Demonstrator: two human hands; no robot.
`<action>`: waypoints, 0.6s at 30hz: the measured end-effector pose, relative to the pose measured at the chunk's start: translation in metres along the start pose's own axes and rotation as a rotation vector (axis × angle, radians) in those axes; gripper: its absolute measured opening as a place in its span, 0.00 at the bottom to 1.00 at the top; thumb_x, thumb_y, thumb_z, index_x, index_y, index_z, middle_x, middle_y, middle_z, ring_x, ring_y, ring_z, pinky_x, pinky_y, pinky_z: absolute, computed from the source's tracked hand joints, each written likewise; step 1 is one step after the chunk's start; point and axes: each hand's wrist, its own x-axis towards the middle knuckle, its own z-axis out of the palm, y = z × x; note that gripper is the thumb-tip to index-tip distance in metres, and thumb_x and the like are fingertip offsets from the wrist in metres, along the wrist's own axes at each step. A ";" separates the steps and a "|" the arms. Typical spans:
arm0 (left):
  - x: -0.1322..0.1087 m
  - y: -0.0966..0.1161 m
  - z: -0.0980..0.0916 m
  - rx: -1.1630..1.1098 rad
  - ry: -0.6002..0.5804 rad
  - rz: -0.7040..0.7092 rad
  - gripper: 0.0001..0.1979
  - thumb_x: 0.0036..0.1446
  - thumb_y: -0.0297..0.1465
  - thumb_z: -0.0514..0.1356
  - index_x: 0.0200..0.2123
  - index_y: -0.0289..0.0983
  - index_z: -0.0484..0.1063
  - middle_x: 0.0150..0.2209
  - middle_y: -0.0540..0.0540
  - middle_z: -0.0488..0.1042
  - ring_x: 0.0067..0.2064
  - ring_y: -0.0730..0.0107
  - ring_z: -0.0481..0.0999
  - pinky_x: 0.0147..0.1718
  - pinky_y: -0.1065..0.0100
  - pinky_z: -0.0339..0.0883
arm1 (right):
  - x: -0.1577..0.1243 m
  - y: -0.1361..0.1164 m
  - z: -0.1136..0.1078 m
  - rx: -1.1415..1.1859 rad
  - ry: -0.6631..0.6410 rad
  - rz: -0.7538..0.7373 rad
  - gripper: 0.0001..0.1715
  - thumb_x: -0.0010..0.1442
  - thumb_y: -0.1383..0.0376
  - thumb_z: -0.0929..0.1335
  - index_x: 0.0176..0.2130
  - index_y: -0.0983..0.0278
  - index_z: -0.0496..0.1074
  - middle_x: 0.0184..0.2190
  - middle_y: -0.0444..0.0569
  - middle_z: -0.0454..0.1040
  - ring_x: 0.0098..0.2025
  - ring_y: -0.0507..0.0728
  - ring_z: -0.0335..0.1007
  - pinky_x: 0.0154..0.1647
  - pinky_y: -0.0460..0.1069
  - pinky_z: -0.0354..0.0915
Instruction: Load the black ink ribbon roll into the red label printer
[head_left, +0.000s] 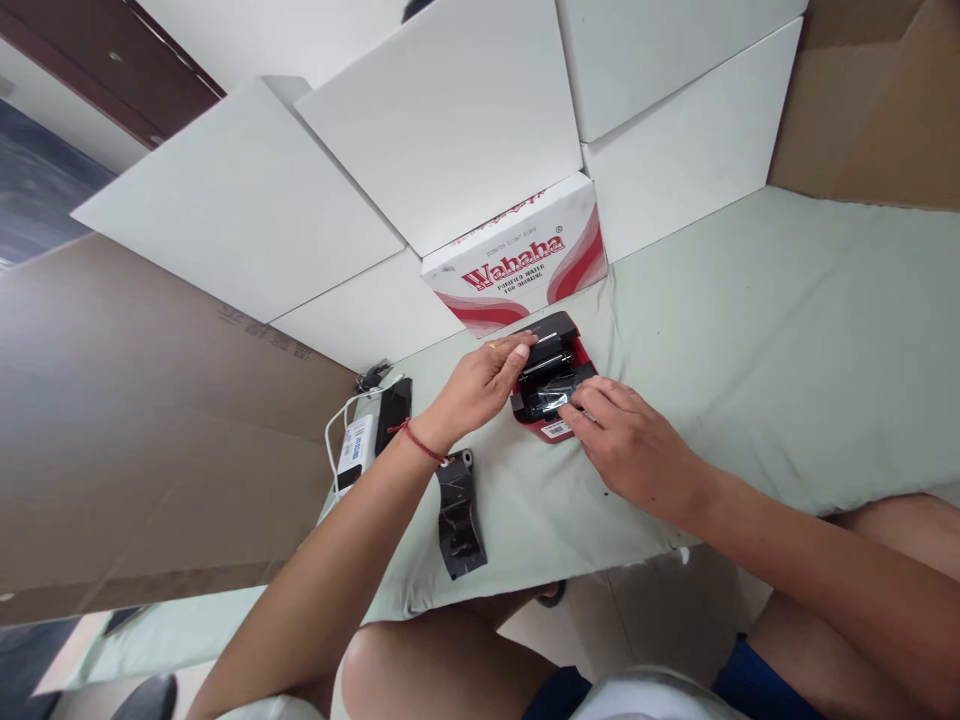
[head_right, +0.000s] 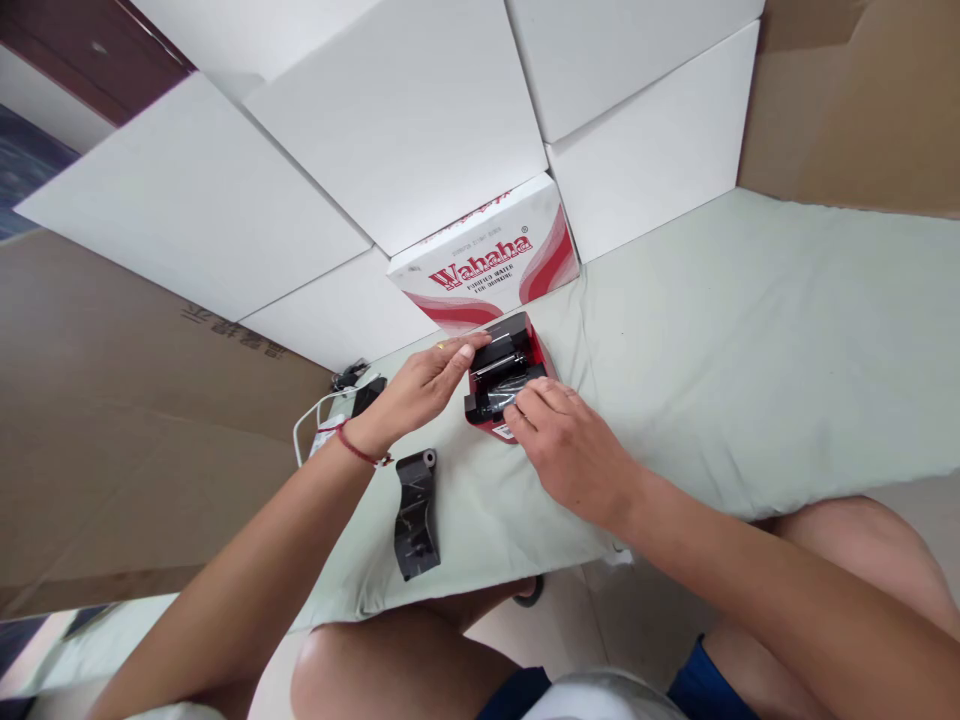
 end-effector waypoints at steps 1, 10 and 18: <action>0.000 0.000 0.000 0.002 0.000 0.003 0.29 0.74 0.47 0.44 0.60 0.36 0.74 0.63 0.44 0.75 0.66 0.59 0.72 0.67 0.60 0.62 | -0.001 0.000 0.000 0.007 0.002 0.002 0.24 0.64 0.80 0.60 0.54 0.70 0.76 0.50 0.61 0.77 0.61 0.66 0.68 0.62 0.64 0.71; -0.007 0.002 0.009 0.115 -0.065 0.040 0.27 0.75 0.45 0.44 0.54 0.38 0.79 0.60 0.43 0.78 0.63 0.59 0.75 0.63 0.60 0.67 | -0.003 0.000 0.001 -0.072 0.035 -0.111 0.20 0.67 0.77 0.61 0.53 0.75 0.77 0.54 0.63 0.79 0.58 0.65 0.74 0.64 0.64 0.71; -0.007 0.009 0.032 0.224 0.103 -0.034 0.19 0.72 0.40 0.52 0.45 0.42 0.83 0.53 0.49 0.82 0.55 0.60 0.79 0.50 0.62 0.73 | 0.004 0.003 -0.002 -0.038 0.021 -0.096 0.19 0.66 0.77 0.61 0.50 0.71 0.77 0.50 0.59 0.80 0.56 0.63 0.75 0.67 0.61 0.69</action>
